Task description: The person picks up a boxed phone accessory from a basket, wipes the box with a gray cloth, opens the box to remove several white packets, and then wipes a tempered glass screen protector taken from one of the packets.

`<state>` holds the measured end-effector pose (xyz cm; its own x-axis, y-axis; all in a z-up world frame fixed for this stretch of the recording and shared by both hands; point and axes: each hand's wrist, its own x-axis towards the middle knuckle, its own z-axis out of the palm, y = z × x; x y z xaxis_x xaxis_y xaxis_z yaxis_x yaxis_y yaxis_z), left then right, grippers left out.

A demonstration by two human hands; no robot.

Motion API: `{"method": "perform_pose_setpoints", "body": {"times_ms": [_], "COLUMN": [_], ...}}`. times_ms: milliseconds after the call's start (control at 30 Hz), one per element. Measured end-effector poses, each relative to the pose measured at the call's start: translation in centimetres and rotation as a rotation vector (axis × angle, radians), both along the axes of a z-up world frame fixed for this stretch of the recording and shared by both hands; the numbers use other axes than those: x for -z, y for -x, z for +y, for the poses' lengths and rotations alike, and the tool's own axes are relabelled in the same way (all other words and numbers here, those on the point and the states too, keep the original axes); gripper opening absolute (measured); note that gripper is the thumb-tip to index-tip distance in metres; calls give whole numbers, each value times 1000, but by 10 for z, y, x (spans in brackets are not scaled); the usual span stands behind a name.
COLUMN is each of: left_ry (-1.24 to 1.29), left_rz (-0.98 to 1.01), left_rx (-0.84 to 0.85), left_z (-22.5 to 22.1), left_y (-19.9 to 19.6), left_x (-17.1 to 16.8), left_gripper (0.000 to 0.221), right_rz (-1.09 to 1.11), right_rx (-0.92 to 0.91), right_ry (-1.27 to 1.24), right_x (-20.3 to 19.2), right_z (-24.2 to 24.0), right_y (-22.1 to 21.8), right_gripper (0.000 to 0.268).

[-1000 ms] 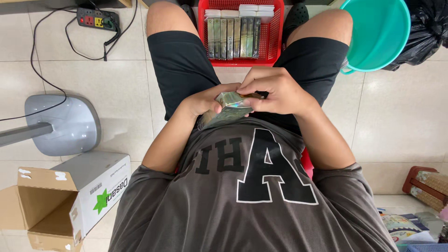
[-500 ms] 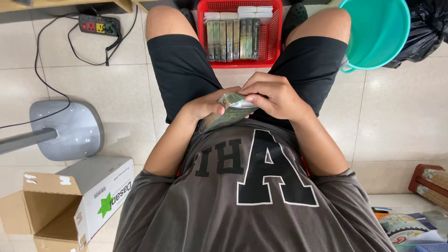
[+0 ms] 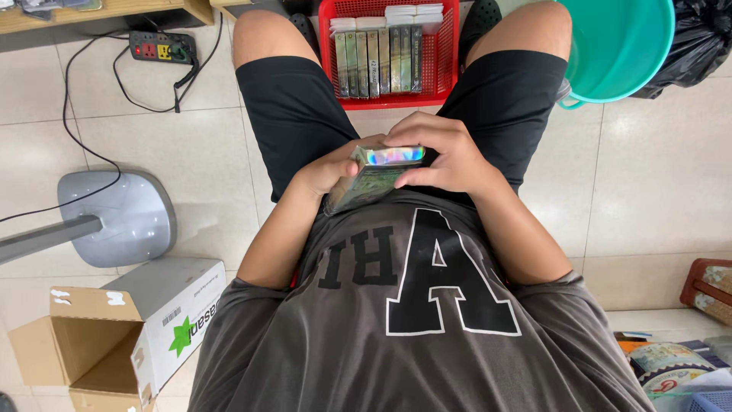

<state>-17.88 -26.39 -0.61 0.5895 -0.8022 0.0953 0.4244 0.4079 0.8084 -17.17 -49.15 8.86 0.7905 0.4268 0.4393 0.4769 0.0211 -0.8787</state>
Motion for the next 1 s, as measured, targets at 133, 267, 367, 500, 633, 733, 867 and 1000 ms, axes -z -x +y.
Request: {"method": "perform_pose_setpoints", "body": {"times_ms": [133, 267, 367, 500, 633, 733, 867, 1000], "left_ry": [-16, -1, -37, -82, -277, -341, -463, -567], "left_rz": [13, 14, -64, -233, -461, -859, -1009, -1063], "left_rx": [-25, 0, 0, -175, -550, -626, -489, -425], "left_z": [-4, -7, -8, -6, 11, 10, 16, 23], "left_y": [6, -5, -19, -14, 6, 8, 14, 22], "left_x": [-24, -31, -33, -5, -25, -71, -109, -110], "left_gripper": [90, 90, 68, 61, 78, 44, 31, 38], "right_rz": [98, 112, 134, 313, 713, 870, 891, 613], "right_rx": [-23, -40, 8, 162, 347, 320, 327, 321], "right_ry": [-59, -74, -79, -125, -175, -280, -324, -264], "right_x": [23, 12, 27, 68, 43, 55, 41, 16], "right_z": [-4, 1, 1, -7, 10, 21, 29, 20], "right_y": [-1, 0, 2, 14, 21, 22, 31, 35], "right_gripper": [19, 22, 33, 39, 37, 33, 34, 14]}}
